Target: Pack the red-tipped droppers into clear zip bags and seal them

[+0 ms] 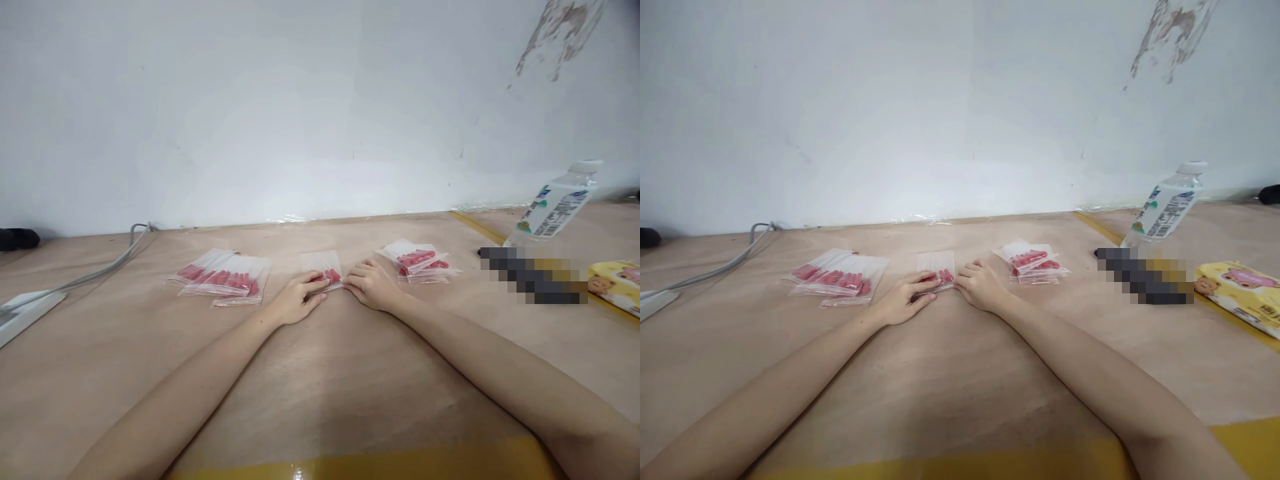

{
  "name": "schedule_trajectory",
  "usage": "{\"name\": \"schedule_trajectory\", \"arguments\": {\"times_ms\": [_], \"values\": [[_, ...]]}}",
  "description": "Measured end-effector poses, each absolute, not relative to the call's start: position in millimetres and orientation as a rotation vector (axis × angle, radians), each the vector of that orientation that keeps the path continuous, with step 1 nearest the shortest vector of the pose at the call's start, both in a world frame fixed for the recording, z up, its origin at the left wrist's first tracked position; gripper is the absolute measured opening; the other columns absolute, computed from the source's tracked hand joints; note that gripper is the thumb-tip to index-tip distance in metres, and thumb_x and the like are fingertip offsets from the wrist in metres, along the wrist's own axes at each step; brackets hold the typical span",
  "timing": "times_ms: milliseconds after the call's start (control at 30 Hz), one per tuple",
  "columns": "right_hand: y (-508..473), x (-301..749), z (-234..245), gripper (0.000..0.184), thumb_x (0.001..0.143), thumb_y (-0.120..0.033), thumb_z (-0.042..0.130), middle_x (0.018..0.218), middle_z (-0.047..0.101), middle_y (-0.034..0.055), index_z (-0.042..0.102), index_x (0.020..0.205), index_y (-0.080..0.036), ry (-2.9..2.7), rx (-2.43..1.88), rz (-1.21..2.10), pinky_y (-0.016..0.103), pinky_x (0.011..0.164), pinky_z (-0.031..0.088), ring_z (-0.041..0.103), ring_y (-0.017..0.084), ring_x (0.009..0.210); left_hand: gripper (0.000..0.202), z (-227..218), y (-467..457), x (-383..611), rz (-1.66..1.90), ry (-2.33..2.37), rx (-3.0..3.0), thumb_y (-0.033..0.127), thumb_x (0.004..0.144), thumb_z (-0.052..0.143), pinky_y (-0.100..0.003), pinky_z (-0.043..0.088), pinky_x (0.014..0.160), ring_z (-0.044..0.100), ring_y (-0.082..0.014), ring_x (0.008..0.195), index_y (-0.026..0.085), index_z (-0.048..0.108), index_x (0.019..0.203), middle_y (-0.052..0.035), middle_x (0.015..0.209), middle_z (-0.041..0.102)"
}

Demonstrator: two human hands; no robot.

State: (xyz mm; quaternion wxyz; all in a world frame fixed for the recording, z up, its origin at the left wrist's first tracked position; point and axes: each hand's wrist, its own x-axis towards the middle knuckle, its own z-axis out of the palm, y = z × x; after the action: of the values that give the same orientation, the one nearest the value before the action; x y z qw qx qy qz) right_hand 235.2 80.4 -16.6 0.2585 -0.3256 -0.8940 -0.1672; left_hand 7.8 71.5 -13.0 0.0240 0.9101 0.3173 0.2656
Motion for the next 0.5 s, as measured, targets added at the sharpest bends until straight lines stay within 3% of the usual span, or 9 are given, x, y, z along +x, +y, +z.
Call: {"name": "schedule_trajectory", "arguments": {"times_ms": [267, 500], "values": [[81, 234, -17, 0.024, 0.086, -0.024, 0.044, 0.074, 0.064, 0.0040, 0.065, 0.077, -0.017, -2.383, -0.863, -0.501, 0.031, 0.071, 0.028, 0.054, 0.014, 0.072, 0.014, -16, 80, 36, 1.015, 0.927, 3.038, 0.020, 0.083, 0.052, -0.037, 0.043, 0.085, 0.056, -0.0193, 0.091, 0.018, 0.064, 0.091, -0.0058, 0.095, 0.063], [79, 234, -18, 0.022, 0.086, -0.025, 0.045, 0.076, 0.064, 0.0046, 0.065, 0.080, -0.017, -2.396, -0.882, -0.430, 0.030, 0.072, 0.029, 0.054, 0.014, 0.073, 0.018, -16, 90, 48, 0.993, 0.859, 3.127, 0.017, 0.083, 0.046, -0.037, 0.041, 0.083, 0.057, -0.0186, 0.082, 0.018, 0.063, 0.079, -0.0060, 0.083, 0.065]]}}
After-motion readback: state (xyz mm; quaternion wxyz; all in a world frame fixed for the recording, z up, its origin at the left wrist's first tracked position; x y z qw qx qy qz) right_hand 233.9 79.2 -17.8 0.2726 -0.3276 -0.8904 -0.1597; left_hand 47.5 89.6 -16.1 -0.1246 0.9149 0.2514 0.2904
